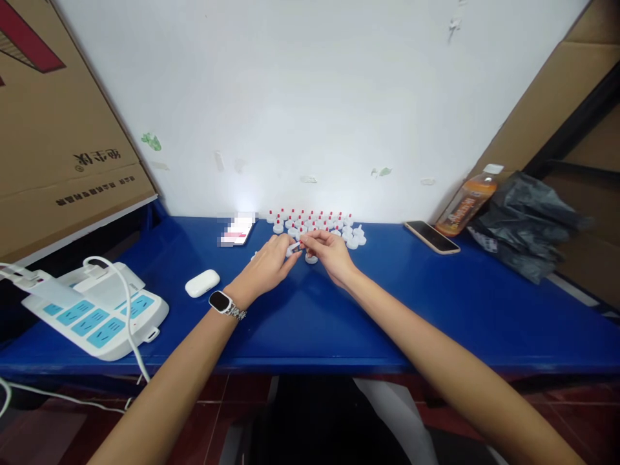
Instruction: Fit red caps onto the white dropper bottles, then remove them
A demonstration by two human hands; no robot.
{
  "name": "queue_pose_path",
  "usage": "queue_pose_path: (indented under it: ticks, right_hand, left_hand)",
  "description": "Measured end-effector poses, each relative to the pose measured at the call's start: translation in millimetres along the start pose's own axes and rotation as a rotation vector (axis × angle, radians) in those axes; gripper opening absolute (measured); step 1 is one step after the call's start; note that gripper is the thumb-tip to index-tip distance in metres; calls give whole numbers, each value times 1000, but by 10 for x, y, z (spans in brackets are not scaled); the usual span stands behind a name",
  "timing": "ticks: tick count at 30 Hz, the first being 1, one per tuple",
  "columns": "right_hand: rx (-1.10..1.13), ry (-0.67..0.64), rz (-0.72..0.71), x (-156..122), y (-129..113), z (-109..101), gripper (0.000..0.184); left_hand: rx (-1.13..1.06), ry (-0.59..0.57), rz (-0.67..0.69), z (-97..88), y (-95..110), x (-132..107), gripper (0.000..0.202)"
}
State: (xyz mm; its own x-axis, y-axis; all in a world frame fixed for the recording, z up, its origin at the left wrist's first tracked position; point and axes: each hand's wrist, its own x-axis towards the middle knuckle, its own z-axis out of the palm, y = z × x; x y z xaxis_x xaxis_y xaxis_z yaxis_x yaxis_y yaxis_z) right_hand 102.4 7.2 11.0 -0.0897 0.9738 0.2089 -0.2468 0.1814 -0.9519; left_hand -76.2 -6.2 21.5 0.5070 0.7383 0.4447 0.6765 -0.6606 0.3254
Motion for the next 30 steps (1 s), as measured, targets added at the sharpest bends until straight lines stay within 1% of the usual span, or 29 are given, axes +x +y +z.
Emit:
queue_pose_path:
  ticks: [3, 9, 14, 16, 24, 30]
  right_hand:
    - [-17, -14, -20, -13, 11, 9, 38]
    - [-69, -56, -52, -19, -4, -9, 40]
    - [-11, -174, 25, -1, -61, -104, 33]
    - [12, -203, 53, 8, -63, -132, 32]
    - [48, -208, 61, 30, 4, -118, 31]
    - [-11, -226, 45, 15, -46, -95, 32]
  left_hand:
    - [1, -10, 14, 17, -12, -12, 21]
    - [9, -7, 35, 13, -16, -17, 22]
    - [-6, -16, 43, -14, 24, -22, 25]
    - [-22, -27, 38, -13, 31, -22, 26]
    - [-94, -52, 42, 29, -28, -19, 26]
    - [-68, -9, 58, 23, -3, -14, 26]
